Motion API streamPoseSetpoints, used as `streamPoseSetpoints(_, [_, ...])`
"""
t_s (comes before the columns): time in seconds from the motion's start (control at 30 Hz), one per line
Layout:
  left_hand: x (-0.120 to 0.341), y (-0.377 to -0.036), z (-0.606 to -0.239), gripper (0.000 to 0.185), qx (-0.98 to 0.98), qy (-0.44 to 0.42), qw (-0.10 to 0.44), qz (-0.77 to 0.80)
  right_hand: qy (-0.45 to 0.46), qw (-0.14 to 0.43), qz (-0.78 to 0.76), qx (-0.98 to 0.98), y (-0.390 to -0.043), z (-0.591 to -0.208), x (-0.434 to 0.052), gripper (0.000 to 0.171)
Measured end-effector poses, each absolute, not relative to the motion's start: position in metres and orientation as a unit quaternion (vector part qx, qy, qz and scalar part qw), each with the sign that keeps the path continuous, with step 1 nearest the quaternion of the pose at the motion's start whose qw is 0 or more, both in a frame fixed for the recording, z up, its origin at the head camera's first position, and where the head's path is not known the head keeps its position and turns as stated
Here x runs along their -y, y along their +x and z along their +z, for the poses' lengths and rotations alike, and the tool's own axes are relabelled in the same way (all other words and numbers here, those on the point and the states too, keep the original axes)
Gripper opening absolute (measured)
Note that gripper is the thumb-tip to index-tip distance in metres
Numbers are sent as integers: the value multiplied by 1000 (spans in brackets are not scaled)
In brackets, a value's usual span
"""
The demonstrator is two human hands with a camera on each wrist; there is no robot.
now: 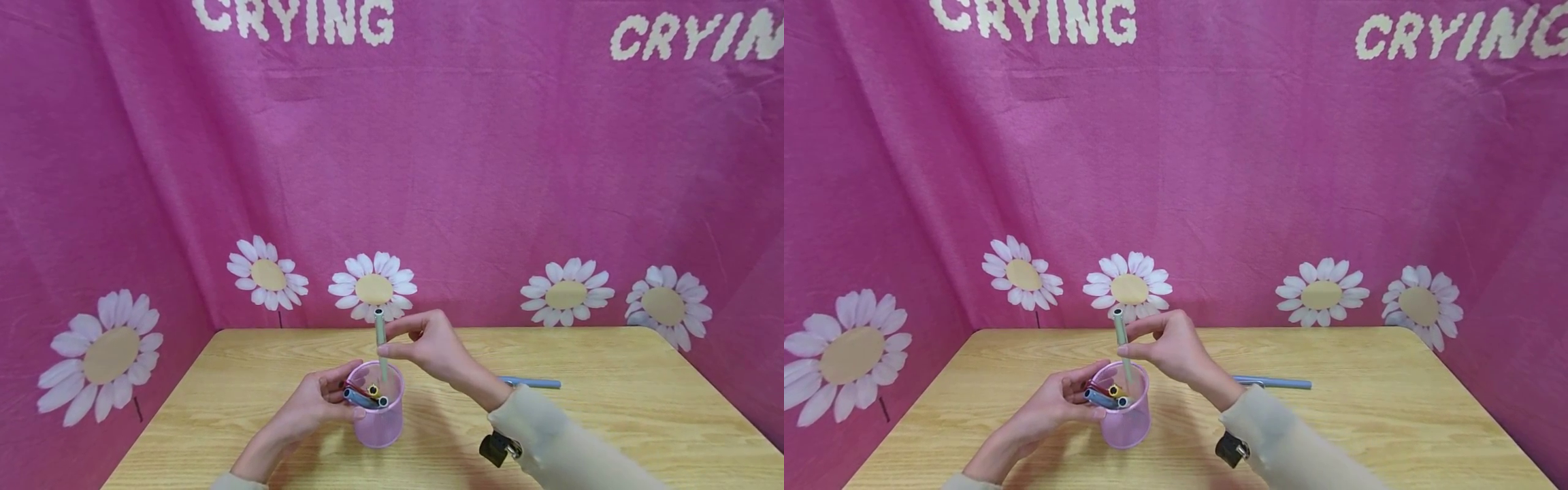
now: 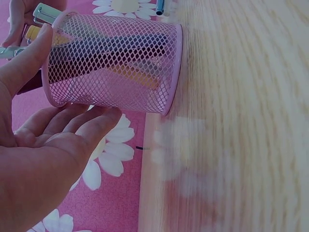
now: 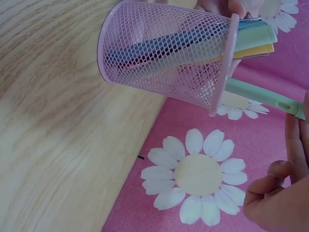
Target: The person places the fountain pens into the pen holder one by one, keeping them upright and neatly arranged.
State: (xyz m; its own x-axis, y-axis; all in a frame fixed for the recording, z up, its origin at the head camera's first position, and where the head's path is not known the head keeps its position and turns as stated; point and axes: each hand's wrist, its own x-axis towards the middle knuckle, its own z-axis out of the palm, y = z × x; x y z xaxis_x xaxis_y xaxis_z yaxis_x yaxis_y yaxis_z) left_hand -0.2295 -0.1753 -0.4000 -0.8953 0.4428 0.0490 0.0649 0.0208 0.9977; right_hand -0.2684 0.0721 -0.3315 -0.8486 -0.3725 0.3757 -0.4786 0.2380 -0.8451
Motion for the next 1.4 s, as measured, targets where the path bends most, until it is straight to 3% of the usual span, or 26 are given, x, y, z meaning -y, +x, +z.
streamPoseSetpoints(0.87, [174, -229, -401, 83, -704, 169, 140, 675, 264, 23, 565, 782, -273, -352, -49, 20])
streamPoseSetpoints(1.4, [175, -229, -402, 82, -693, 206, 132, 679, 265, 8, 548, 793, -274, -367, -49, 17])
